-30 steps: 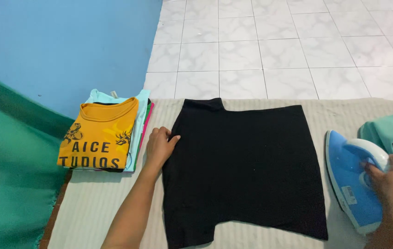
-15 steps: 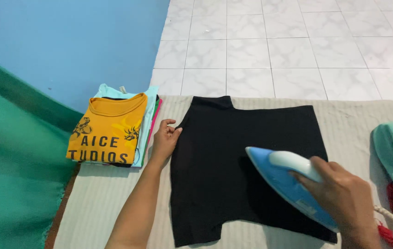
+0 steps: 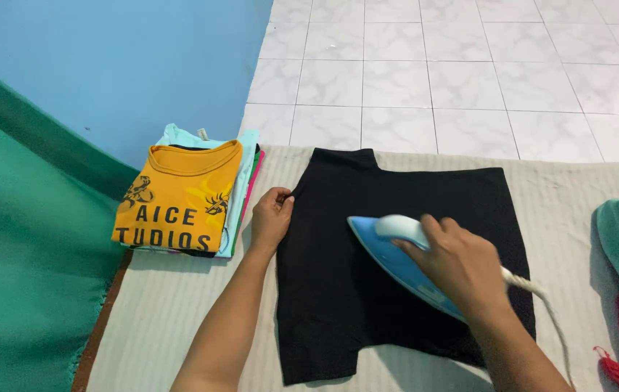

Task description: The person irons a black t-shirt on a flat surface using a steam iron.

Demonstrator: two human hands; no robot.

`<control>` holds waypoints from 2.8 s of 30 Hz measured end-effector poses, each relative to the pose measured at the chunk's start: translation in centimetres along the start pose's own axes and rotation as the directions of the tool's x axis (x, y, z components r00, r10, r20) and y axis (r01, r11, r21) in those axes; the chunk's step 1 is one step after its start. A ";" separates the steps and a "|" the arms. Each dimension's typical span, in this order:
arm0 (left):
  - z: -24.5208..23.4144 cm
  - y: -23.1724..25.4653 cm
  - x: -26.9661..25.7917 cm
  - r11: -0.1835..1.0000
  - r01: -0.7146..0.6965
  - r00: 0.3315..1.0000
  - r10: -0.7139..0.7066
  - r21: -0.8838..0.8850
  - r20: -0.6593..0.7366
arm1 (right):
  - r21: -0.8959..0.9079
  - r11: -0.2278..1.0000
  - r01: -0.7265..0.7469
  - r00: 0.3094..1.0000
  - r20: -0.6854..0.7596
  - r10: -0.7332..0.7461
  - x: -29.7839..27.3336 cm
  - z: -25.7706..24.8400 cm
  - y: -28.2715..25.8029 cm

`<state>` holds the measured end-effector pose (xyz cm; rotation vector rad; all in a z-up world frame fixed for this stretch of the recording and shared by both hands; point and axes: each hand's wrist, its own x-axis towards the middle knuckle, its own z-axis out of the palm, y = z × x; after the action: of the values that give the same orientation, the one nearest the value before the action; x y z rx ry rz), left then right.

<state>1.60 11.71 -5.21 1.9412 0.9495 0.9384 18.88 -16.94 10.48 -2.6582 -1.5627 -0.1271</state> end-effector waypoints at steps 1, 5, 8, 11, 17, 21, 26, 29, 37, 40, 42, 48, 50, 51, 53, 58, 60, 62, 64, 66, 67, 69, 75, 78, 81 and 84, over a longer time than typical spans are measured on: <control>0.1 -0.1 -0.1 1.000 -0.002 1.000 0.002 0.000 -0.001 | 0.000 1.000 0.001 1.000 -0.002 -0.001 0.9 -0.1 -0.8; -0.1 0.3 0.1 1.000 0.007 0.999 -0.006 0.022 -0.044 | 0.089 0.995 0.033 0.999 -0.034 -0.030 4.8 -0.5 -4.2; -0.1 0.5 0.3 0.999 0.028 0.999 -0.026 0.041 -0.037 | 0.142 0.989 0.036 0.997 -0.079 -0.025 7.8 -0.2 -6.0; -0.1 0.6 0.2 0.997 0.064 0.998 -0.062 0.047 -0.030 | 0.162 0.987 0.014 0.999 -0.040 -0.008 9.9 -0.4 -7.4; 0.3 -1.0 0.5 0.998 0.011 0.999 -0.009 0.059 -0.037 | 0.210 0.974 0.083 0.994 0.056 -0.097 10.9 -0.2 -6.3; 0.3 -1.5 0.5 0.996 -0.059 0.997 0.062 0.070 -0.043 | 0.189 0.971 0.144 0.986 0.060 -0.157 10.3 -0.6 -6.1; 0.2 -0.3 0.3 0.998 0.053 0.998 -0.052 0.038 -0.026 | 0.203 0.979 0.016 1.000 0.020 -0.020 11.0 -0.1 -7.6; -0.2 0.3 0.1 0.998 0.061 0.998 -0.060 0.035 -0.024 | 0.237 0.971 0.041 0.999 -0.016 -0.038 11.5 1.1 -7.1; -0.1 -0.1 0.2 0.996 0.029 0.999 -0.026 0.085 -0.030 | 0.203 0.979 0.019 0.998 -0.058 -0.007 11.9 1.3 -7.6; 0.0 -0.5 0.1 0.998 0.036 0.999 -0.035 0.044 -0.027 | 0.248 0.967 -0.052 0.999 0.003 0.053 12.1 1.6 -7.3; 0.1 -0.8 0.3 0.998 0.036 0.999 -0.035 0.050 -0.027 | 0.216 0.968 0.131 0.989 -0.091 -0.113 11.9 2.1 -6.3; -0.1 -1.4 0.3 1.000 0.000 1.000 0.000 -0.005 -0.006 | 0.149 0.946 0.289 0.941 0.138 -0.309 7.0 -0.9 -3.0; -0.6 -1.1 0.6 0.997 0.072 0.996 -0.070 -0.027 0.063 | 0.135 0.955 0.264 0.942 0.174 -0.285 6.1 -0.9 -3.0; -0.8 -0.8 0.9 0.990 0.134 0.982 -0.128 -0.042 0.136 | 0.122 0.965 0.233 0.946 0.204 -0.254 5.6 -0.9 -2.9; -2.1 0.5 1.0 0.963 0.227 0.954 -0.189 -0.145 0.234 | 0.143 0.967 0.209 0.950 0.206 -0.236 5.7 -1.7 -4.1; -2.4 -0.2 0.6 0.869 0.300 0.928 -0.171 -0.392 0.331 | 0.192 0.951 0.244 0.965 0.053 -0.258 5.3 -0.6 -6.8; -2.2 -0.8 0.5 0.892 0.226 0.947 -0.106 -0.392 0.304 | 0.219 0.949 0.228 0.942 0.196 -0.272 5.1 -1.1 -7.9; -2.4 -0.6 0.4 0.921 0.185 0.952 -0.083 -0.342 0.293 | 0.237 0.921 0.308 0.920 0.171 -0.351 4.4 -0.7 -7.2; -2.8 0.3 0.3 0.944 0.148 0.956 -0.060 -0.296 0.286 | 0.249 0.889 0.383 0.892 0.150 -0.426 3.6 -0.5 -6.4; -3.5 2.1 0.2 0.976 0.155 0.950 -0.104 -0.153 0.294 | 0.271 0.851 0.451 0.854 0.146 -0.499 2.7 -0.5 -5.6; -3.5 1.9 0.2 0.974 0.160 0.951 -0.109 -0.158 0.290 | 0.268 0.849 0.455 0.851 0.151 -0.504 2.5 -0.4 -5.8; -3.3 1.6 0.4 0.987 0.117 0.956 -0.084 -0.106 0.280 | 0.237 0.878 0.415 0.883 0.125 -0.452 2.1 -0.2 -6.1; -3.4 2.6 0.2 0.991 0.128 0.957 -0.114 -0.038 0.267 | 0.276 0.894 0.354 0.906 0.136 -0.401 1.9 -0.7 -8.4; -3.3 2.0 0.0 0.988 0.127 0.959 -0.098 -0.093 0.264 | 0.280 0.850 0.446 0.851 0.159 -0.500 1.6 -0.1 -6.5; -3.5 2.0 0.1 0.992 0.114 0.960 -0.095 -0.055 0.262 | 0.248 0.828 0.502 0.832 0.122 -0.541 0.1 -1.2 -4.1; -3.8 2.7 0.0 0.987 0.144 0.953 -0.120 -0.068 0.277 | 0.243 0.875 0.419 0.873 0.159 -0.462 -1.2 -0.2 -2.3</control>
<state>-0.83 11.77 -1.24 1.8494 0.8511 0.6062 16.31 -16.91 10.54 -2.1758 -2.1047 0.2948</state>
